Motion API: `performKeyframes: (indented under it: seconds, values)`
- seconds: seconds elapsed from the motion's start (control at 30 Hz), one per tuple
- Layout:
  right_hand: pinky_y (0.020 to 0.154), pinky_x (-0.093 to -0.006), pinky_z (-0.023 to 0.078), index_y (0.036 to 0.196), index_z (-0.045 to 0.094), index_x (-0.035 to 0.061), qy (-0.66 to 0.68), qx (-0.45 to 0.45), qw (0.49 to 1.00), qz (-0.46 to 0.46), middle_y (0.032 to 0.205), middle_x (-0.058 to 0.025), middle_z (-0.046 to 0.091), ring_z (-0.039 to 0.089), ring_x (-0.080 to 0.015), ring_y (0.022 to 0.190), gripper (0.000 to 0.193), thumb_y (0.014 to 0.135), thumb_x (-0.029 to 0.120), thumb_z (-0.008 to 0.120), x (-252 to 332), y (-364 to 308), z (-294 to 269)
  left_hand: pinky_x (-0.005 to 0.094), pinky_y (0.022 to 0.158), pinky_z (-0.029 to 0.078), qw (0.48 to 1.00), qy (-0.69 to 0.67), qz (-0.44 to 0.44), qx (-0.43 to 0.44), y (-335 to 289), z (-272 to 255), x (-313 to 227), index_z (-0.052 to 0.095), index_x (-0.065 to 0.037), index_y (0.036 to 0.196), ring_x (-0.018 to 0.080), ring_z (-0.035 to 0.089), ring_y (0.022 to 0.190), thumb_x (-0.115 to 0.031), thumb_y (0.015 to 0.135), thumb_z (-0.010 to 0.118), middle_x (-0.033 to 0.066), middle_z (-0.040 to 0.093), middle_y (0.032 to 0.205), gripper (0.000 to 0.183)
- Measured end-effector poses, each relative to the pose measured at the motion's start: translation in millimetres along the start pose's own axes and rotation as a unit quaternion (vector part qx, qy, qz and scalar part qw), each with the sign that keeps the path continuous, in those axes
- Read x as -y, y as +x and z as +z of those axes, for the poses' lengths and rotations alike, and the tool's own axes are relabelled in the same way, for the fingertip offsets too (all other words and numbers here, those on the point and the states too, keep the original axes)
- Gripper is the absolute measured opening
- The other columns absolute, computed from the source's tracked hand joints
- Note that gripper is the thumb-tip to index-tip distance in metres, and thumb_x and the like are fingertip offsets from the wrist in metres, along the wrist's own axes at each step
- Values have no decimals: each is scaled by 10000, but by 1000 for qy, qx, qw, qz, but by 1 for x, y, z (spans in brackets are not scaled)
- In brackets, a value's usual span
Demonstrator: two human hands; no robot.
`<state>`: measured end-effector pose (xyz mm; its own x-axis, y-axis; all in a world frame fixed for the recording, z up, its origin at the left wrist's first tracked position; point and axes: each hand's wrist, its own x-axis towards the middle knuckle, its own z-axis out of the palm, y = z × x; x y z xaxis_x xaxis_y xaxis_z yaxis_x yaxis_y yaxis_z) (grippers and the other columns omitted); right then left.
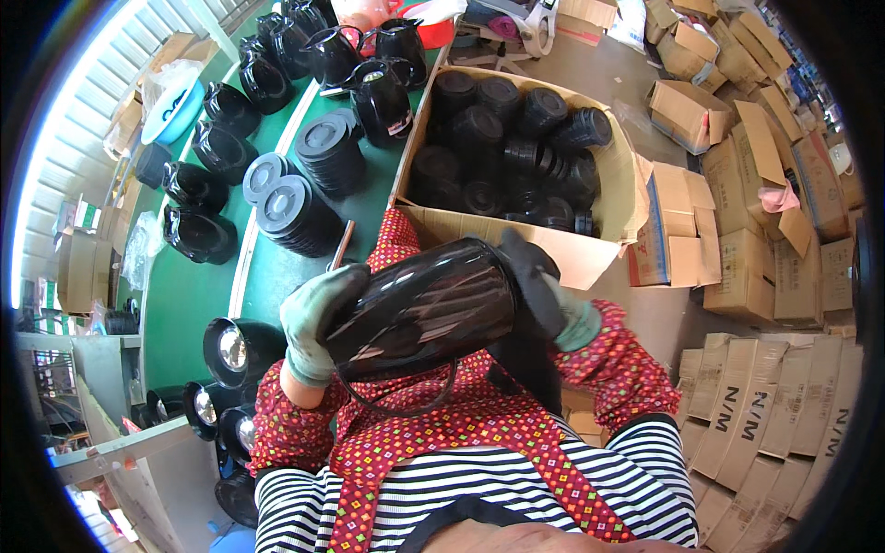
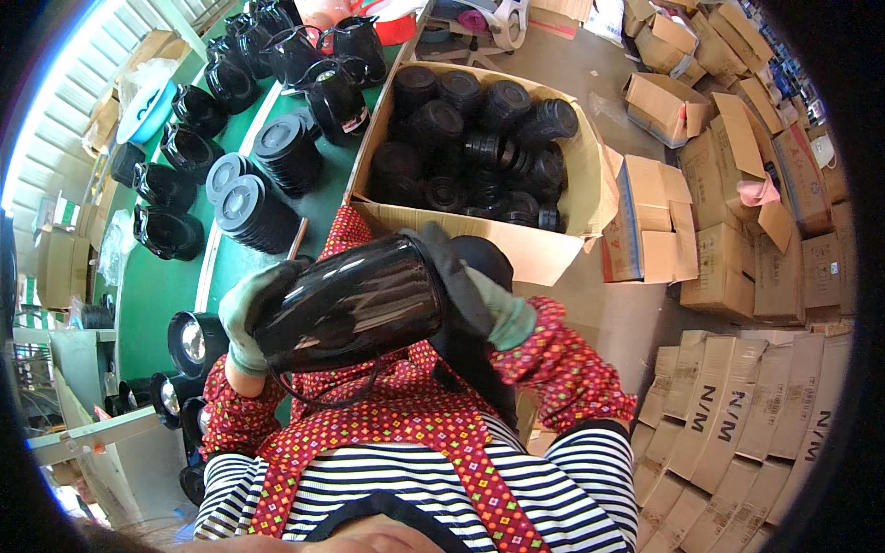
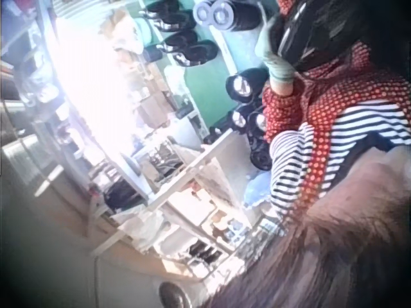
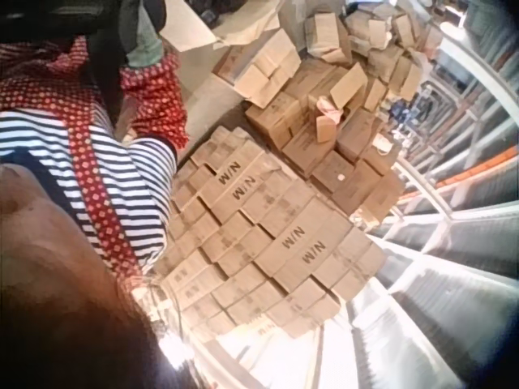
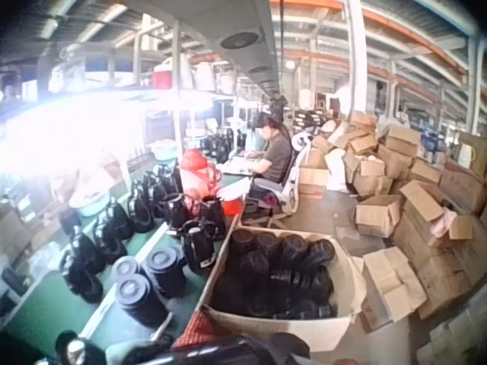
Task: The person repeatedly picks up black kettle bodies and lids from a green workbench, inserts a metal heating element into each kettle, and places the assembled units into a cardboard box. The process is repeated for multiple units throughout the clip.
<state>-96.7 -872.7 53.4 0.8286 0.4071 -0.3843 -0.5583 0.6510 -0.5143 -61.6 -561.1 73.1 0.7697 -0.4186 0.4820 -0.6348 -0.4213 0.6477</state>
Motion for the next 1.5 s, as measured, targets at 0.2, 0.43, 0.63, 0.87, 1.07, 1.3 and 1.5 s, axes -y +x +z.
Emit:
performKeyframes:
  seconds: [0.2,0.43,0.63,0.87,1.07,1.3,1.5]
  values:
    - [1151,-373,433,1669,303,-6,-517,103,709,-469,1668,-266,353,605,-266,1336,785,1070,401,608,2,-14,-1,344,931,582,846,-433,-305,-58,-45,31,52,677,54,1235,189,728,1008,-336,879,826,97,768,1110,549]
    - [1222,-380,406,1639,374,56,-147,60,963,-218,1533,-110,562,552,-211,1396,642,1156,478,414,-15,5,-13,362,843,608,999,27,19,31,22,-4,-20,734,49,1138,247,781,887,-245,821,861,159,788,1020,450]
    - [1258,-376,322,1696,233,54,-364,28,874,-320,1643,-121,416,428,-234,1496,733,1156,529,376,14,-10,19,384,1032,562,897,-391,-190,-74,-17,28,26,648,46,1293,238,723,1105,-286,1027,641,140,735,1238,425]
    - [1150,-360,475,1501,559,31,-224,25,973,-56,1412,-125,660,641,-191,1276,784,1092,681,404,57,17,23,389,1016,566,674,-671,-305,-55,-39,86,61,655,43,1287,243,728,1092,-333,990,677,139,740,1222,480]
    - [936,-380,578,1288,691,49,-248,30,968,19,1178,-137,763,730,-223,1019,808,1021,773,450,61,38,28,393,1003,570,639,-704,-310,-15,-38,97,54,661,41,1282,247,732,1081,-373,959,708,138,744,1208,528]
    - [911,-396,571,1485,551,68,-631,-25,736,-246,1210,-186,647,688,-314,1033,478,1057,279,576,45,50,39,397,988,574,626,-719,-300,32,-23,105,47,668,38,1277,252,736,1069,-420,922,744,136,749,1192,584]
    - [1081,-504,467,1480,547,-4,-646,22,619,-447,1379,-274,568,576,-455,1245,794,850,387,832,16,0,62,402,974,578,600,-733,-312,66,-32,115,39,675,36,1272,257,740,1058,-460,891,775,135,753,1178,634]
